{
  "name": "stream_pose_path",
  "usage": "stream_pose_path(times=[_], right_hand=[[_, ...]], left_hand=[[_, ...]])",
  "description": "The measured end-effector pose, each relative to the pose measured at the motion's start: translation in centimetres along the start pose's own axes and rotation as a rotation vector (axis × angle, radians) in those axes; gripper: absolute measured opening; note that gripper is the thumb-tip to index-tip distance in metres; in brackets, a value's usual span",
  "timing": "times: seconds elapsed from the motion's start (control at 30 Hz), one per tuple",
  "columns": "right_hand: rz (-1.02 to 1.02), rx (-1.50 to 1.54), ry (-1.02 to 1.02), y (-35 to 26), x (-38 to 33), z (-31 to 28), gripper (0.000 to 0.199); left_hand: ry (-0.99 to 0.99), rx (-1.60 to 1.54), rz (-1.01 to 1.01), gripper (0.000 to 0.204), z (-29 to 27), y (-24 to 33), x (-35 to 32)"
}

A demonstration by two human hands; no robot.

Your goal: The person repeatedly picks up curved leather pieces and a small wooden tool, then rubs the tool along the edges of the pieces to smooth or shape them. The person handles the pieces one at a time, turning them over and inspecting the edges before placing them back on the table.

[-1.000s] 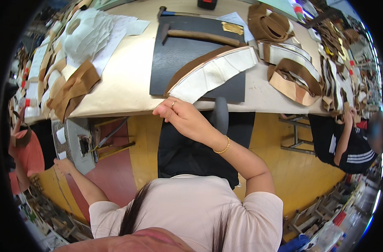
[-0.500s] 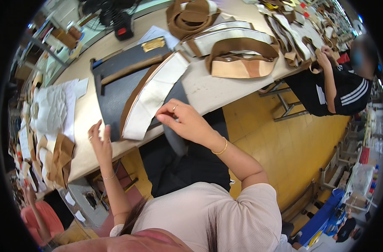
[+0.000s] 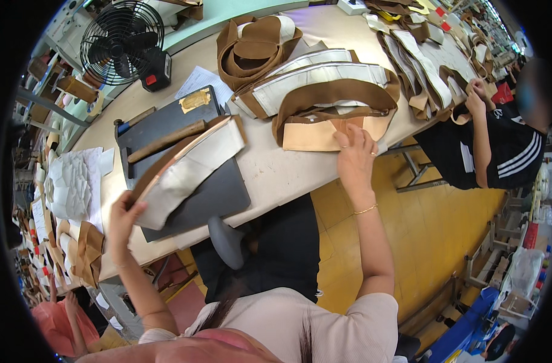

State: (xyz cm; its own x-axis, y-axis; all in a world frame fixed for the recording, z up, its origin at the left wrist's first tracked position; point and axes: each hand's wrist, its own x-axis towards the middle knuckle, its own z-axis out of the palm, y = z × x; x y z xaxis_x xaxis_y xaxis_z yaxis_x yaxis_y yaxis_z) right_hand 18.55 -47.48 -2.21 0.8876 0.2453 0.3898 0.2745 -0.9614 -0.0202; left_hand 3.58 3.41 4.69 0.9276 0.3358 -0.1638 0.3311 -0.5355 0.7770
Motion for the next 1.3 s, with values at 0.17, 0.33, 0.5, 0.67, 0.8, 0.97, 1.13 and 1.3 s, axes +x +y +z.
stream_pose_path(times=[0.17,0.33,0.5,0.67,0.8,0.97,1.13,1.3], right_hand=[[-0.115,0.259,0.032,3.0,1.3,-1.0,0.041],[-0.088,0.418,-0.106,3.7,4.4,-4.2,0.024],[0.073,0.61,-0.381,1.6,9.2,-13.2,0.018],[-0.156,0.818,-0.398,-2.2,10.2,-19.2,0.022],[-0.273,0.851,-0.4,-6.9,8.6,-21.5,0.023],[-0.252,1.051,-0.412,-5.4,6.8,-19.3,0.032],[-0.242,0.954,-0.981,-7.3,4.8,-9.3,0.046],[-0.436,0.664,-0.723,-9.3,0.3,-2.5,0.038]], left_hand=[[0.099,0.062,-0.069,0.018,-10.8,-4.1,2.7],[0.343,0.825,-0.151,0.073,-17.6,-15.7,1.5],[0.2,0.303,0.146,0.066,-3.3,-2.0,4.4],[-0.295,-0.153,0.555,0.086,10.3,13.6,3.2],[-0.299,-0.217,0.916,0.063,14.3,19.4,2.3],[-0.838,-0.43,0.5,0.026,10.8,20.1,1.8],[-0.694,-0.172,0.518,0.026,3.7,16.5,2.1],[-0.463,0.129,0.171,0.024,-2.7,8.7,1.5]])
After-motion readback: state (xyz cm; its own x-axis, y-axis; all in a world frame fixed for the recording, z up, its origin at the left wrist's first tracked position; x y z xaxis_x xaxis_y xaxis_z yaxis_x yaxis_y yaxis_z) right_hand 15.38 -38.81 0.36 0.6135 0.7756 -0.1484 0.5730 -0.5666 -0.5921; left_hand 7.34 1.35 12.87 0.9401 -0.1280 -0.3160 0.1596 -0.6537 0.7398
